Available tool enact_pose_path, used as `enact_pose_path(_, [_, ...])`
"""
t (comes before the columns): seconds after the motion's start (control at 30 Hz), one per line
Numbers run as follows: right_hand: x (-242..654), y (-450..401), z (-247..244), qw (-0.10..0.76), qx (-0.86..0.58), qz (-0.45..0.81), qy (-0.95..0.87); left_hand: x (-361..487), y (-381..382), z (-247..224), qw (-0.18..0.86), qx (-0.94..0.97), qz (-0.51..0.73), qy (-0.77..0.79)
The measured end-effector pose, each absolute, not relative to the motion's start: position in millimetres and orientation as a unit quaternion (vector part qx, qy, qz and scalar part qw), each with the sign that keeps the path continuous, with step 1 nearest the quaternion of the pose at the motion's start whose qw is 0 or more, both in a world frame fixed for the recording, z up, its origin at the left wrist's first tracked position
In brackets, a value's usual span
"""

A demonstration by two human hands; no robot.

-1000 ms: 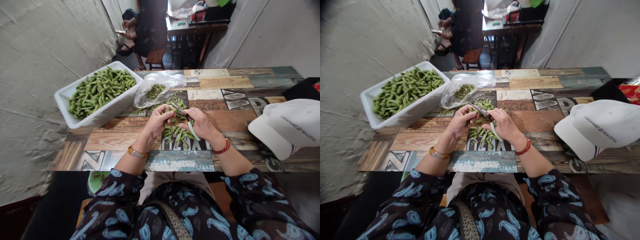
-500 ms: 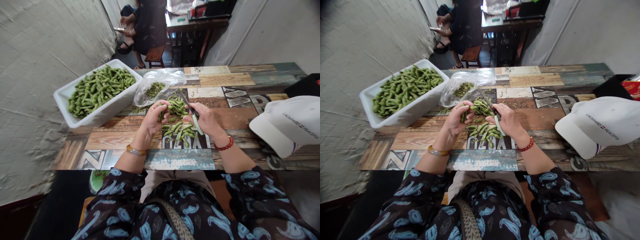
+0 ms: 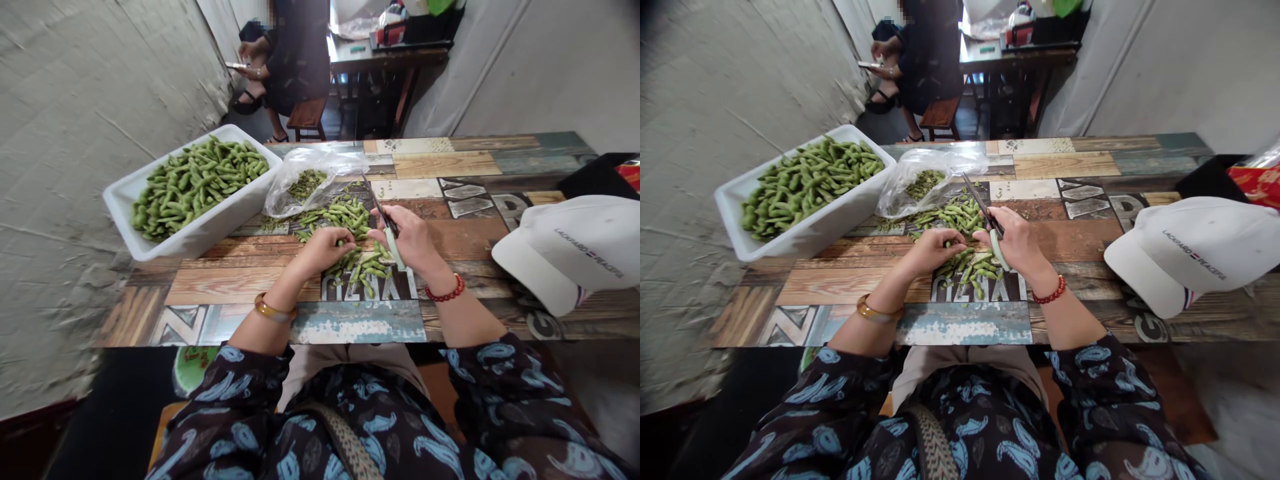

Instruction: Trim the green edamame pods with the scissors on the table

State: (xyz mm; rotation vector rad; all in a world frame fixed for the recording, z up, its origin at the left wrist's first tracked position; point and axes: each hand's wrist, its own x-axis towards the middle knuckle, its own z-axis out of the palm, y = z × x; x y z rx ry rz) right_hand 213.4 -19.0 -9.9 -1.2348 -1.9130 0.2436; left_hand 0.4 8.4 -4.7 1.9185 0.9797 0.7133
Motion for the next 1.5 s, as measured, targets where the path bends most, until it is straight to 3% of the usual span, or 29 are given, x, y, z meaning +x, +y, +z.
enact_pose_path(0.23, [213,-18,-13,0.422,-0.476,0.099,-0.765,-2,5,-4,0.297,0.845,0.158,0.415])
enact_pose_path(0.4, [213,-18,-15,0.409,-0.486,0.101,-0.765,-5,6,-3,0.360,0.815,0.184,0.414])
enact_pose_path(0.53, [213,-20,-13,0.419,-0.484,0.097,-0.762,-5,9,-1,0.407,0.758,0.276,0.428])
enact_pose_path(0.7, [212,-21,-10,0.418,-0.481,0.097,-0.764,-7,8,8,0.618,0.536,0.393,0.421])
enact_pose_path(0.8, [211,-22,-10,0.410,-0.472,0.103,-0.774,-7,7,12,0.689,0.434,0.426,0.395])
enact_pose_path(1.0, [207,-24,-12,0.415,-0.459,0.097,-0.779,-7,10,8,0.705,0.371,0.488,0.356])
enact_pose_path(1.5, [200,-26,-20,0.374,-0.424,0.087,-0.820,-6,7,6,0.722,0.341,0.486,0.354])
